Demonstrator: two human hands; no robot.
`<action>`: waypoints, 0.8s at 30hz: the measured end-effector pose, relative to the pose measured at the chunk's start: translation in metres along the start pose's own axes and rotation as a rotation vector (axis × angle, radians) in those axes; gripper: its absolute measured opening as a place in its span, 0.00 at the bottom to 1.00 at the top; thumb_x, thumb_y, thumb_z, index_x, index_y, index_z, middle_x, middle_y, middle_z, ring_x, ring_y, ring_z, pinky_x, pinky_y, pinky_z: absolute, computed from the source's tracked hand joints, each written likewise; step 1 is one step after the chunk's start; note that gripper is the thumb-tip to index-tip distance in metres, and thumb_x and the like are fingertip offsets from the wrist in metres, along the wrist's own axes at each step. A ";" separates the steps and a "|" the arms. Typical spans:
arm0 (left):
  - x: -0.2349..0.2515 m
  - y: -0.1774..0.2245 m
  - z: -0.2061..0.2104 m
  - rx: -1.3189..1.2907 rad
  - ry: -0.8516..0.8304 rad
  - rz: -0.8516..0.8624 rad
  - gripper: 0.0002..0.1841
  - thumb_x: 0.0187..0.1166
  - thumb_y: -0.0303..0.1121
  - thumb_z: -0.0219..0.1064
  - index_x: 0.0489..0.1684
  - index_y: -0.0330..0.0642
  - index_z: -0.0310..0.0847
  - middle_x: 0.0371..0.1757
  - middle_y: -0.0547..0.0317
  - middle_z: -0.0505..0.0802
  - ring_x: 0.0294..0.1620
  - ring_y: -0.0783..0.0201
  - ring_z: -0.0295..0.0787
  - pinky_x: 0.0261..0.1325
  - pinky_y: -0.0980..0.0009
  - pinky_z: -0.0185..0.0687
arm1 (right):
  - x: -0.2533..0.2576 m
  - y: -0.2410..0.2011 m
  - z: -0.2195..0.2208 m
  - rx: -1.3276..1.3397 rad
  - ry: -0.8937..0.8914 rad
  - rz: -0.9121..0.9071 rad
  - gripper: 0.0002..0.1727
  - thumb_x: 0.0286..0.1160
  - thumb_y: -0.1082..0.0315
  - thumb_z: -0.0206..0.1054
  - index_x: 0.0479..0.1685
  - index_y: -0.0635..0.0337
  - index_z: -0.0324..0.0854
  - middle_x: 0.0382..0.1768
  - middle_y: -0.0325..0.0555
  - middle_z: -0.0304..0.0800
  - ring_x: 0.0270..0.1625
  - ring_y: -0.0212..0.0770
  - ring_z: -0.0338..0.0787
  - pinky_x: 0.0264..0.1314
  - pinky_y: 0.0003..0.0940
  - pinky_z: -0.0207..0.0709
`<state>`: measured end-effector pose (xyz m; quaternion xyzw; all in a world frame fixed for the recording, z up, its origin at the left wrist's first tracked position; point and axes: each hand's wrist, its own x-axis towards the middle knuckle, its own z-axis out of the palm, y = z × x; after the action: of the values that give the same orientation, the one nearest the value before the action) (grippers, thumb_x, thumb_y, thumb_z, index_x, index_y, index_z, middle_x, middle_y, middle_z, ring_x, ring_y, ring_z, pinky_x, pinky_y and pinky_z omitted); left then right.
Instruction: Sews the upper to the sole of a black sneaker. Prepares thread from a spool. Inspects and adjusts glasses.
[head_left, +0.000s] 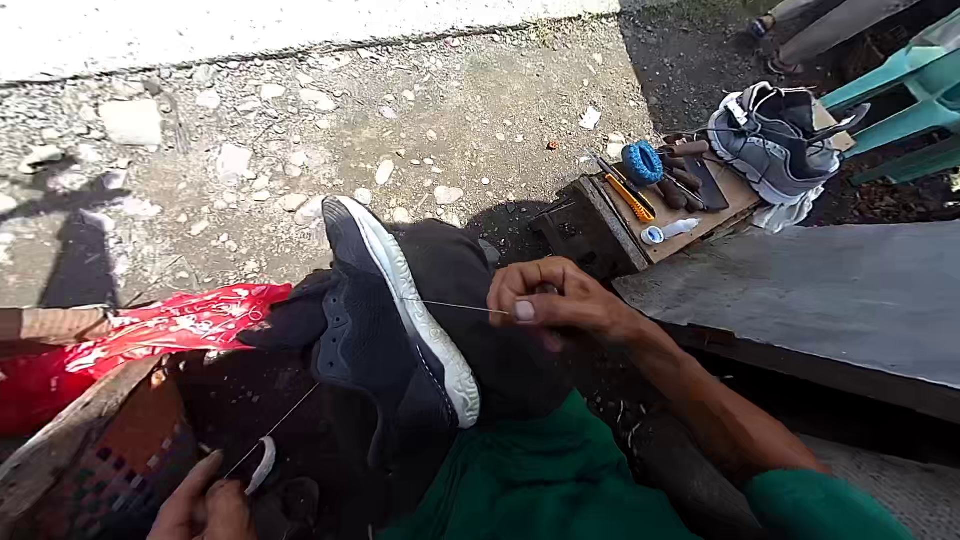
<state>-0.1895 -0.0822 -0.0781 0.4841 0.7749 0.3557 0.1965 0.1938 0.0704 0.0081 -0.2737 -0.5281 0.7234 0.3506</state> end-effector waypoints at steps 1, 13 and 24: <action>-0.005 -0.015 -0.005 0.109 -0.034 -0.070 0.17 0.81 0.27 0.57 0.60 0.24 0.84 0.41 0.44 0.90 0.33 0.67 0.83 0.40 0.66 0.82 | -0.006 -0.002 -0.005 0.075 -0.026 -0.014 0.15 0.84 0.53 0.64 0.40 0.54 0.89 0.39 0.33 0.92 0.21 0.17 0.79 0.20 0.14 0.71; 0.029 0.122 0.070 -0.611 -0.179 0.277 0.08 0.72 0.18 0.65 0.42 0.33 0.90 0.44 0.61 0.96 0.49 0.74 0.93 0.58 0.75 0.90 | 0.028 0.046 0.023 -0.835 0.286 -0.145 0.14 0.79 0.56 0.71 0.51 0.56 0.93 0.41 0.38 0.91 0.40 0.26 0.86 0.42 0.24 0.82; 0.046 0.115 0.071 -0.553 -0.394 0.266 0.07 0.73 0.23 0.65 0.44 0.39 0.85 0.40 0.73 0.94 0.47 0.85 0.90 0.57 0.82 0.87 | 0.050 0.037 0.032 -0.109 0.185 0.224 0.07 0.82 0.69 0.65 0.37 0.60 0.86 0.24 0.36 0.90 0.14 0.21 0.76 0.17 0.15 0.70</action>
<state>-0.0937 0.0160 -0.0383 0.5684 0.5270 0.4740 0.4177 0.1314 0.0845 -0.0195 -0.4152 -0.4982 0.6998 0.2995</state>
